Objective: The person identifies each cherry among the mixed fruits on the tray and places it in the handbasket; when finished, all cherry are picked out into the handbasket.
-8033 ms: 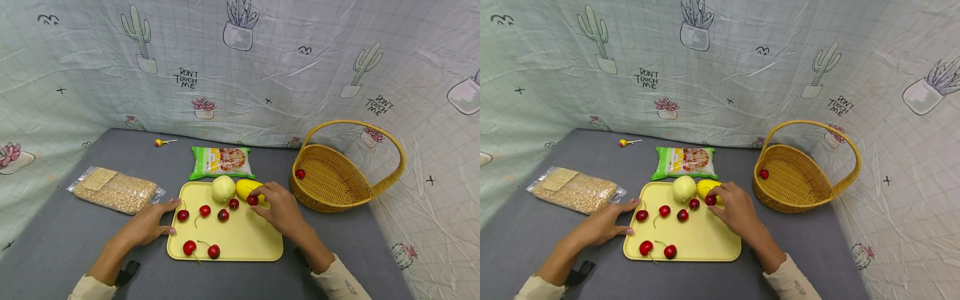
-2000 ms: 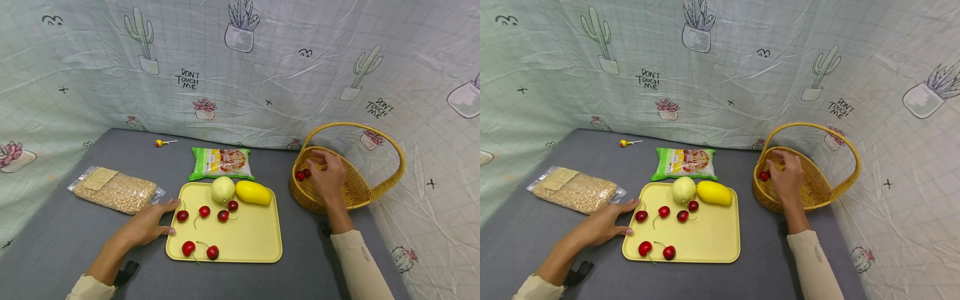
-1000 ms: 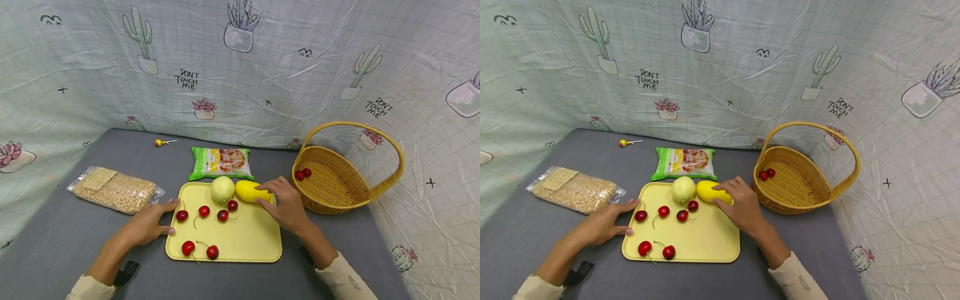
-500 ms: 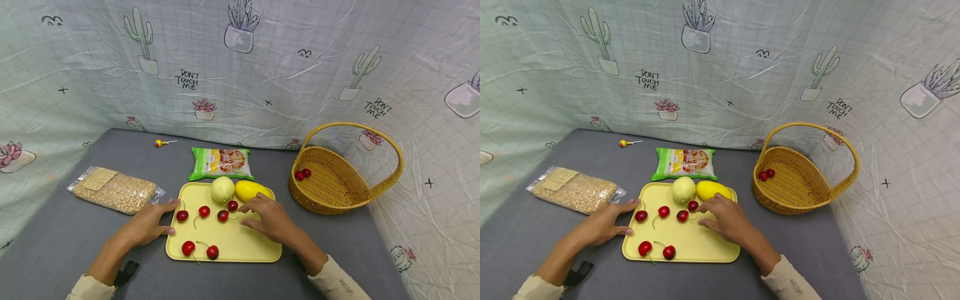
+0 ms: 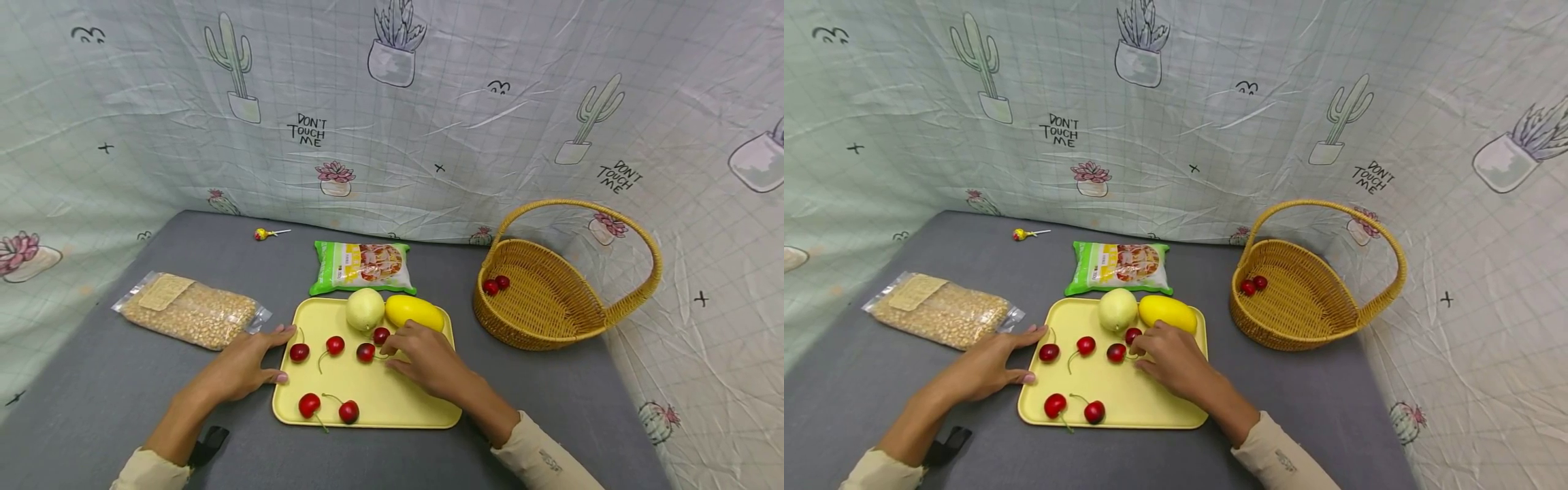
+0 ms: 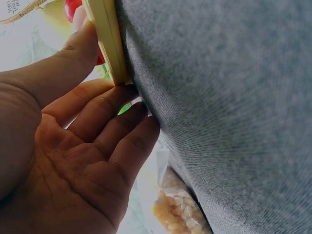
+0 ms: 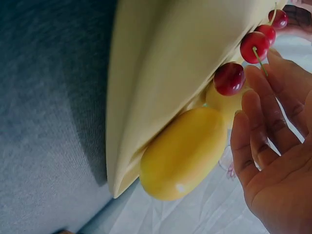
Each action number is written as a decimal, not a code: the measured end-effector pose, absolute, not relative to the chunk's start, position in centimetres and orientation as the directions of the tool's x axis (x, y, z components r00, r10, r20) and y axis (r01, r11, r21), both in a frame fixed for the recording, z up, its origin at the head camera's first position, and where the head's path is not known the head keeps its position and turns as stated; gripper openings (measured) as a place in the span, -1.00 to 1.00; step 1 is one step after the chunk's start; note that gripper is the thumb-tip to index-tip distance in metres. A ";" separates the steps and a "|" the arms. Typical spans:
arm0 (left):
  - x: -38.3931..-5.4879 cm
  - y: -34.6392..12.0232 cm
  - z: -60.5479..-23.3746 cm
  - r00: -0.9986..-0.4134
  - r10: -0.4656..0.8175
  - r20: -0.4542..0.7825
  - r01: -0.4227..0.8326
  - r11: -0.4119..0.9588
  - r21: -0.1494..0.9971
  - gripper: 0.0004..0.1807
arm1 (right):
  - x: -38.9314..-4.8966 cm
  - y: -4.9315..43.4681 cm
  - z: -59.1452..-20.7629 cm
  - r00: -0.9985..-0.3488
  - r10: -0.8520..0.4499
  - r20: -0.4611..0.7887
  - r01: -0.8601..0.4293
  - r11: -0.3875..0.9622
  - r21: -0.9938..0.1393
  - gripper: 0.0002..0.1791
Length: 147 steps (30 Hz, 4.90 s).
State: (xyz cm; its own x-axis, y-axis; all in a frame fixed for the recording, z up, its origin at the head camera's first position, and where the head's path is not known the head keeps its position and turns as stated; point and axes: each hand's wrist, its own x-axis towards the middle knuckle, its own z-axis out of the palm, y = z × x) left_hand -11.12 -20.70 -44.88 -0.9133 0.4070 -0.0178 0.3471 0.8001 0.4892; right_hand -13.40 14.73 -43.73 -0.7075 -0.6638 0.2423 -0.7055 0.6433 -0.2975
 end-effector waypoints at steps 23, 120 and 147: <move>-11.2 -20.8 -45.0 -0.914 0.405 -0.020 0.344 0.801 0.489 -0.11 | -13.7 14.3 -44.5 -0.712 -0.665 0.224 -0.701 0.655 -0.282 -0.87; -11.3 -20.9 -44.8 -0.914 0.401 -0.056 0.325 0.810 0.488 -0.08 | -18.6 29.4 -39.6 -0.753 -0.106 0.650 -0.425 0.832 -0.356 -0.90; -11.3 -21.0 -44.9 -0.911 0.412 -0.036 0.344 0.804 0.486 -0.09 | -21.8 34.9 -42.6 -0.870 0.091 0.484 -0.137 0.899 -0.415 -0.87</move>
State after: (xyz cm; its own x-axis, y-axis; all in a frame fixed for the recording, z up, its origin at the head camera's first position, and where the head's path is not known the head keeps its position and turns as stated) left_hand -11.29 -20.98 -44.89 -0.9106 0.4117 -0.0363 0.3440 0.8037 0.4856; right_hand -21.80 34.87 -42.55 -0.8703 0.0909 0.4841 -0.1370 0.8993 -0.4153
